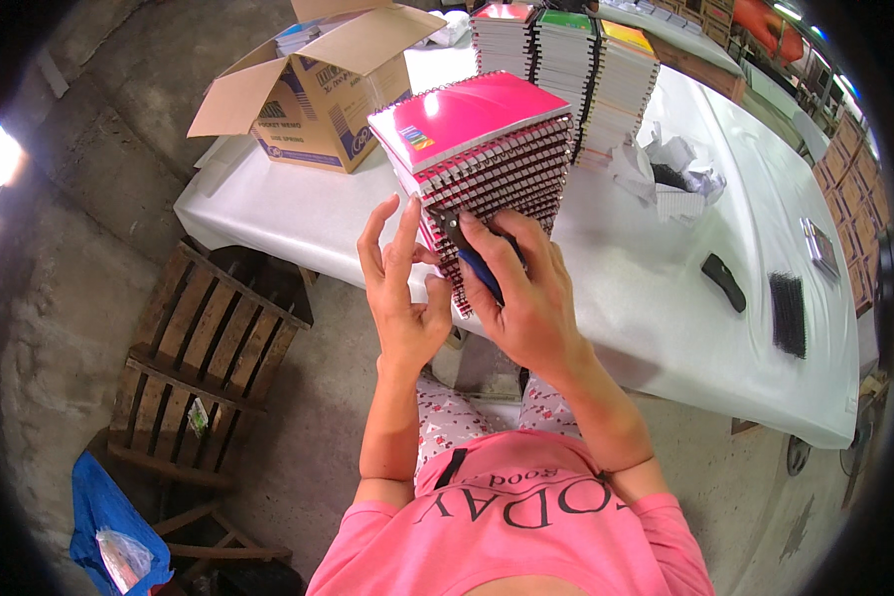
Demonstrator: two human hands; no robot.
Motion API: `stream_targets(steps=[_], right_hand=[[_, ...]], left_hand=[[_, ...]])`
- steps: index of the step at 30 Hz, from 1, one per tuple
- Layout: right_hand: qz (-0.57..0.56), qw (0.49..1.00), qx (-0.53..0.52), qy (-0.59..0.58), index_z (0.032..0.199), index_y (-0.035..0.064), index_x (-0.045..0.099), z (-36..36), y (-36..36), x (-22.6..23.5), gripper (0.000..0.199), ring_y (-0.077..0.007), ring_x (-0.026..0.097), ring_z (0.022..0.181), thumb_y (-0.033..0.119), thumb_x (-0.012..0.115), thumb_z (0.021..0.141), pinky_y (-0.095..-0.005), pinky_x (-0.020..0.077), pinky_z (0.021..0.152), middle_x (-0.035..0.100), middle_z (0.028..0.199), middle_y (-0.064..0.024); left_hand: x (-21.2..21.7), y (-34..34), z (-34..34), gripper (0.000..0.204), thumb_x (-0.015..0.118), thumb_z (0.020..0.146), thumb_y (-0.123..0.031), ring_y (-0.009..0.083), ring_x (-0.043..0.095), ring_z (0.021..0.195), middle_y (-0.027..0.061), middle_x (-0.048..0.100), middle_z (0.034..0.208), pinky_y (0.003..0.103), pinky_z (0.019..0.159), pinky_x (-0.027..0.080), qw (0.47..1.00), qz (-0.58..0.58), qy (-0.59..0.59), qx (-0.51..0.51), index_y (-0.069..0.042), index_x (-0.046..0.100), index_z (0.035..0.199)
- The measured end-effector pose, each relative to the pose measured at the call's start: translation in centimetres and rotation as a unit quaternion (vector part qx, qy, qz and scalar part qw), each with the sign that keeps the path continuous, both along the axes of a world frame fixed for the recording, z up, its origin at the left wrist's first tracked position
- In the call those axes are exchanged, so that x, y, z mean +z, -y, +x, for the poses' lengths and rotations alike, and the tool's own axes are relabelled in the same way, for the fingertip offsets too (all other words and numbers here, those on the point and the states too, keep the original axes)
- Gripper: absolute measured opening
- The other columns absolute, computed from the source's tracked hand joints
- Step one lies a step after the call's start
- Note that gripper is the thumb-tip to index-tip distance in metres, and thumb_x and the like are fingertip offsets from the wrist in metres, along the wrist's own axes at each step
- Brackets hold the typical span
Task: The person uses pliers to clip the wire bindings on a stack of notebooks, aligns the notebooks on a table, and packs them into a cardboard box.
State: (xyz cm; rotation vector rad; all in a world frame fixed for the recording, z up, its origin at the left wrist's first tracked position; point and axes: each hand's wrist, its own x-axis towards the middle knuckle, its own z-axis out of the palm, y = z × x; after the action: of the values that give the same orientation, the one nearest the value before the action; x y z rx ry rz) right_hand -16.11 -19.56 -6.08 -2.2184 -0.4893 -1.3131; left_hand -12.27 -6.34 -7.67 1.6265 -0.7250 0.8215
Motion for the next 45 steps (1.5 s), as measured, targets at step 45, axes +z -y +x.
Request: stream_targets(steps=[45], right_hand=[[0.085,0.996,0.026,-0.029,0.118,0.0100,0.056,-1.7,0.0,1.7,0.039,-0.0247,0.054,0.088,0.019,0.065,0.080,-0.0374,0.0410,0.077,0.054,0.104,-0.0102]], left_hand=[[0.8,-0.6,0.5,0.079,0.042,0.060,0.009,0.0162,0.057,0.082,0.0171,0.031,0.141,0.028,0.073,0.050,0.998,-0.006,0.044,0.045,-0.009,0.043,0.137]])
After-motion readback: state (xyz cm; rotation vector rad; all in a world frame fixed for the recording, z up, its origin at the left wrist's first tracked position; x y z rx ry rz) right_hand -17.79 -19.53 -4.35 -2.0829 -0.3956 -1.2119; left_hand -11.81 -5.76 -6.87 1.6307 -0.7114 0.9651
